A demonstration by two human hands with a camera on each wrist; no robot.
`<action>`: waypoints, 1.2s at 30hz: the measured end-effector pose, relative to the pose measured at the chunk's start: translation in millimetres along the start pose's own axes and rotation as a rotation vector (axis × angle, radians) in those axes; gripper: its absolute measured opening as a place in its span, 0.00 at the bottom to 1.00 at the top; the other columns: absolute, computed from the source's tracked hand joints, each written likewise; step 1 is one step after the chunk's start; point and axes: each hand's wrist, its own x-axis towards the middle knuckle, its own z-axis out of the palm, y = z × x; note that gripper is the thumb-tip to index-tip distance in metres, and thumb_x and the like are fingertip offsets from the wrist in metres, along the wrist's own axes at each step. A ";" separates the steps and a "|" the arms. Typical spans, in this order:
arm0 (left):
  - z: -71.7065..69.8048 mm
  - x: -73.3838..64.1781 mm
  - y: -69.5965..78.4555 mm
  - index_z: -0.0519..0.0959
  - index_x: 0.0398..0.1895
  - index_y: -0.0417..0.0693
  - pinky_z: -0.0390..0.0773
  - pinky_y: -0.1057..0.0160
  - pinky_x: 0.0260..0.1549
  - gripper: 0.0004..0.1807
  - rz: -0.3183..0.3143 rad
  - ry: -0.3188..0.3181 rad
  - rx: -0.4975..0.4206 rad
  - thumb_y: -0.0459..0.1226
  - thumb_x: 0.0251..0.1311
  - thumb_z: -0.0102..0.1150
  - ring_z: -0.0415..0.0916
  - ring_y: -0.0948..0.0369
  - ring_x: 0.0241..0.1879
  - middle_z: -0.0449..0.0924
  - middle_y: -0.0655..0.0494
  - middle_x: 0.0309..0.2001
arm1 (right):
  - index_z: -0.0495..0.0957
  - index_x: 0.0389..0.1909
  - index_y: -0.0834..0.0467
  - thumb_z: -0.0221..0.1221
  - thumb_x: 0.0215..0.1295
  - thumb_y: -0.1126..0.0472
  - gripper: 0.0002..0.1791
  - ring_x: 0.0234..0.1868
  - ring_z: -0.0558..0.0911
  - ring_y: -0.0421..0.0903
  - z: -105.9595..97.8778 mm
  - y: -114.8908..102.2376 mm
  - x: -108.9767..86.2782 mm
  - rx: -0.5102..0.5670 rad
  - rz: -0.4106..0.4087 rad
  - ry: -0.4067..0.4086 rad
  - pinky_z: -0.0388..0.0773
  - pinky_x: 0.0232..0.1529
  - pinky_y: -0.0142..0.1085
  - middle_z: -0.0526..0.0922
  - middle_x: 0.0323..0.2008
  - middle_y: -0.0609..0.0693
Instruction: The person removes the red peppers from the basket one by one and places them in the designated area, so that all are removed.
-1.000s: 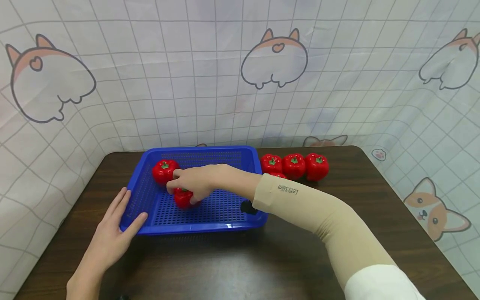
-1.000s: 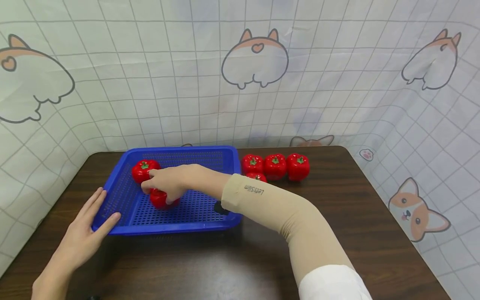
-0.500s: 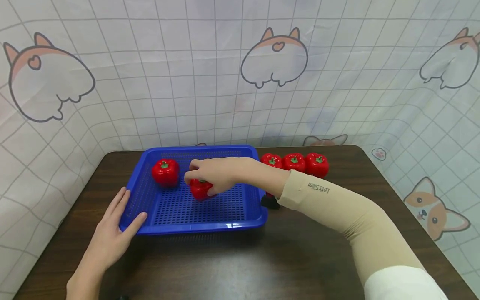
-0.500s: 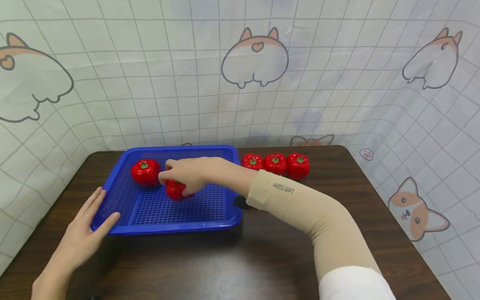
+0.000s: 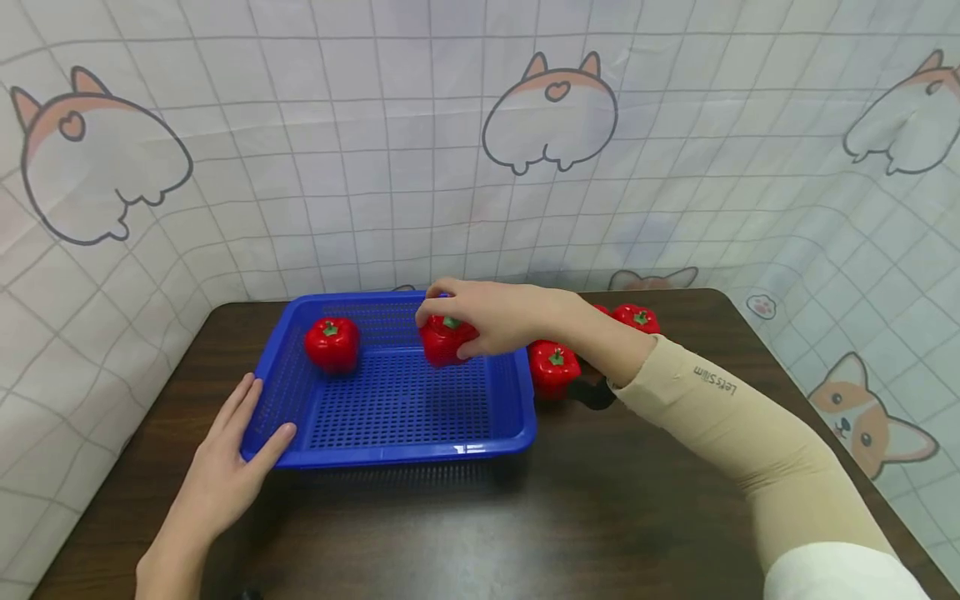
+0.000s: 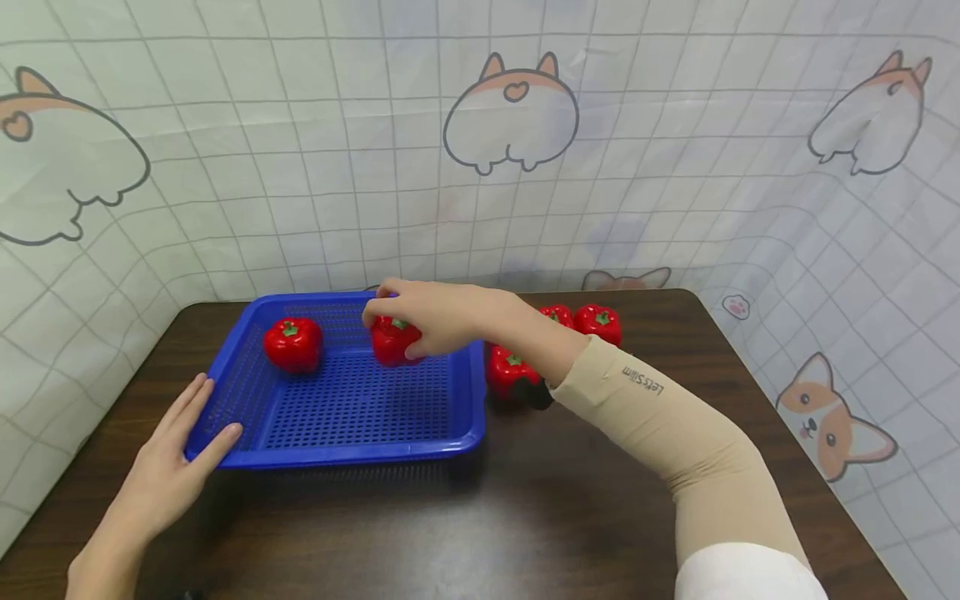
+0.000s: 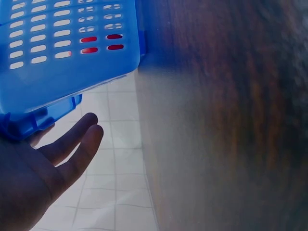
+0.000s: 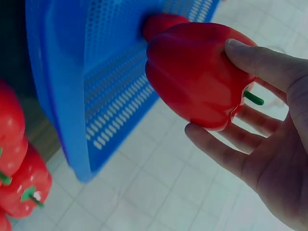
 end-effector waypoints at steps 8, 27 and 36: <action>-0.4 0.3 -0.5 0.50 0.83 0.45 0.52 0.23 0.64 0.44 -0.002 0.004 0.002 0.50 0.73 0.58 0.47 0.32 0.76 0.43 0.48 0.83 | 0.74 0.65 0.48 0.68 0.66 0.62 0.27 0.62 0.74 0.47 -10.5 13.2 -30.4 0.029 0.024 0.071 0.76 0.61 0.41 0.67 0.68 0.50; 0.5 1.8 -0.3 0.50 0.83 0.45 0.52 0.23 0.64 0.43 -0.001 0.004 0.003 0.50 0.73 0.58 0.47 0.32 0.76 0.43 0.48 0.83 | 0.75 0.63 0.53 0.69 0.64 0.65 0.27 0.63 0.74 0.52 -10.8 35.8 -94.1 0.021 0.085 0.185 0.76 0.61 0.48 0.70 0.66 0.52; 0.2 1.8 -1.0 0.51 0.83 0.44 0.53 0.24 0.64 0.44 0.001 0.006 0.011 0.49 0.73 0.59 0.47 0.32 0.76 0.43 0.47 0.83 | 0.76 0.62 0.54 0.69 0.63 0.67 0.27 0.63 0.73 0.52 -4.8 50.6 -121.3 0.035 0.108 0.245 0.77 0.59 0.50 0.71 0.65 0.52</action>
